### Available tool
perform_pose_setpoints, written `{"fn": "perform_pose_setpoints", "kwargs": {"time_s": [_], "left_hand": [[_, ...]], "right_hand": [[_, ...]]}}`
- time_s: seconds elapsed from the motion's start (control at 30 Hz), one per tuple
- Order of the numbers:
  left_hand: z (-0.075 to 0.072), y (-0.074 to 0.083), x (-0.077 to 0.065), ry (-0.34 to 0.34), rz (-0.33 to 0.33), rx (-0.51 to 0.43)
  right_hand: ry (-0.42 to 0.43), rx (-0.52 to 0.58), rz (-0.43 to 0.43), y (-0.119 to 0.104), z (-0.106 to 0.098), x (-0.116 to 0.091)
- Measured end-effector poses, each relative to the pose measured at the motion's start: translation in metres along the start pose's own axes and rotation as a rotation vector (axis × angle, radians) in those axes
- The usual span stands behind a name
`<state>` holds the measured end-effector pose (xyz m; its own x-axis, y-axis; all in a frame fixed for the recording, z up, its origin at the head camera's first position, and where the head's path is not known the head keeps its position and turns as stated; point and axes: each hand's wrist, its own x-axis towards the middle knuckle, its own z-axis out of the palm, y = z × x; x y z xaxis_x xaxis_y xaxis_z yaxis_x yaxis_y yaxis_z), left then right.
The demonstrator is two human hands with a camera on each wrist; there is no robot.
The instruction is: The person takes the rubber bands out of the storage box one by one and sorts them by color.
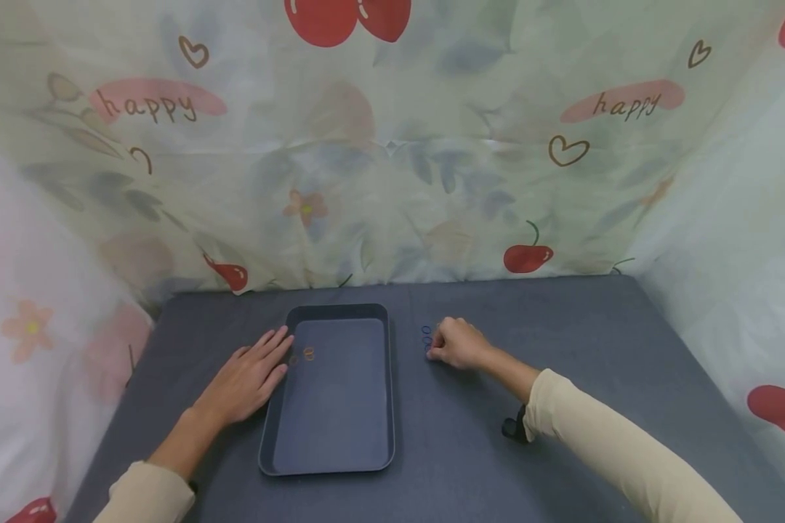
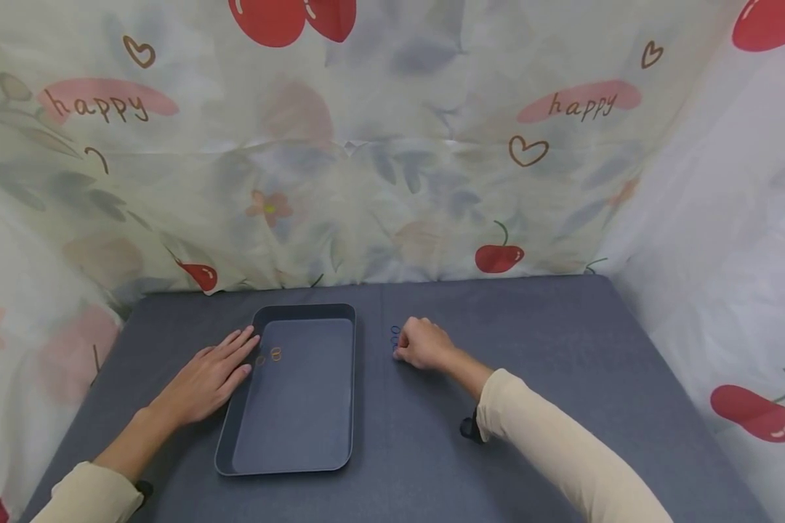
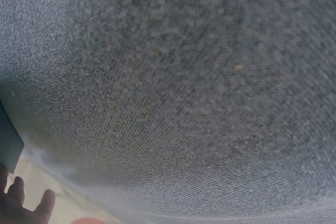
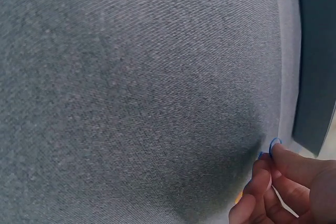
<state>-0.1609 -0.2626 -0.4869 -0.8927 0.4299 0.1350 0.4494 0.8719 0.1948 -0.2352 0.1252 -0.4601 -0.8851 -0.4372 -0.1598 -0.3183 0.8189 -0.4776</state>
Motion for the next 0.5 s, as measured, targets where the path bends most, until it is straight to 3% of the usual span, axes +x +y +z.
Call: {"fn": "perform_pose_setpoints", "kwargs": {"time_s": [0.5], "left_hand": [[-0.0007, -0.0004, 0.0002, -0.005, -0.005, 0.005]], "right_hand": [[0.019, -0.127, 0.0, -0.0006, 0.0024, -0.0012]]}}
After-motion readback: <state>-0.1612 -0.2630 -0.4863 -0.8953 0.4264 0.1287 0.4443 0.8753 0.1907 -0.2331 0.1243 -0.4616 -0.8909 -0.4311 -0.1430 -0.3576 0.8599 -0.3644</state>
